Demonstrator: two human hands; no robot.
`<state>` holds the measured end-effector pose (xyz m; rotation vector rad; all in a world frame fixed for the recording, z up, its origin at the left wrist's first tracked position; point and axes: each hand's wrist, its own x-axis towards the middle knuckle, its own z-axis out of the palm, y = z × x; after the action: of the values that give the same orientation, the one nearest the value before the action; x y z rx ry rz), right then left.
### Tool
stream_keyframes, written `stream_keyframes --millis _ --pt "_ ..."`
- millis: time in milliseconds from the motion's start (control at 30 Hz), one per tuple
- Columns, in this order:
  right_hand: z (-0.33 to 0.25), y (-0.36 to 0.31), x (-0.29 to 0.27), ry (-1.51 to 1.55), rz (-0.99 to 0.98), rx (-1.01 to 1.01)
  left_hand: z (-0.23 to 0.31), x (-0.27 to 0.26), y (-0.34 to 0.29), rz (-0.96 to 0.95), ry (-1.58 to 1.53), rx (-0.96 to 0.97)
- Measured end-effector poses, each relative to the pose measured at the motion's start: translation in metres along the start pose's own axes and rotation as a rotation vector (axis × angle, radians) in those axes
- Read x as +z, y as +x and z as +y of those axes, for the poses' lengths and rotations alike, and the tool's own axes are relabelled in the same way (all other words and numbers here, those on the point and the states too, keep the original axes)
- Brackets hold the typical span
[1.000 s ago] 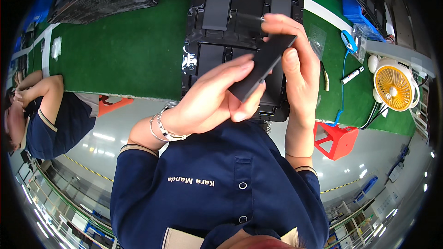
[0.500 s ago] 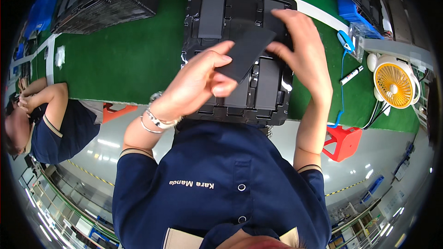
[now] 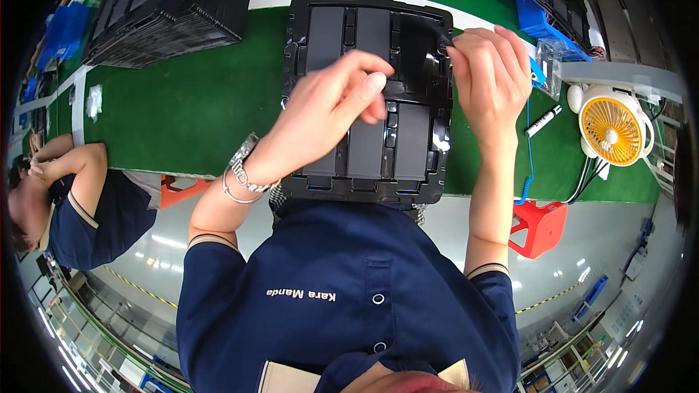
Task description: Manually assemble black plastic electronic enclosures and internal mesh components at a factory workbench.
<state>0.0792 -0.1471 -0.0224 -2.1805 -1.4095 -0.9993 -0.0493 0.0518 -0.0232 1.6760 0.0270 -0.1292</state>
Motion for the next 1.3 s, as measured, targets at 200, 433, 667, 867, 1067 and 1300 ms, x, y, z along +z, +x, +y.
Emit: stream_keyframes --millis 200,433,667,867,1067,1300 --pt "-0.082 -0.001 -0.026 0.158 0.019 -0.080 0.006 0.021 -0.024 0.017 -0.926 -0.409" --pt "-0.097 -0.015 -0.034 1.132 -0.022 0.913 0.007 0.024 -0.034 0.075 -0.617 0.021" --pt "-0.106 -0.004 -0.034 1.518 -0.051 1.085 0.014 0.029 -0.039 0.107 -0.491 0.044" --pt "-0.107 -0.004 -0.035 1.474 -0.076 1.052 0.016 0.029 -0.039 0.140 -0.474 -0.007" --pt "-0.105 -0.009 -0.033 1.089 -0.115 0.891 0.008 0.030 -0.039 0.132 -0.420 0.022" --pt "-0.094 -0.012 -0.029 1.072 -0.147 0.743 0.014 0.025 -0.039 0.166 -0.048 0.083"
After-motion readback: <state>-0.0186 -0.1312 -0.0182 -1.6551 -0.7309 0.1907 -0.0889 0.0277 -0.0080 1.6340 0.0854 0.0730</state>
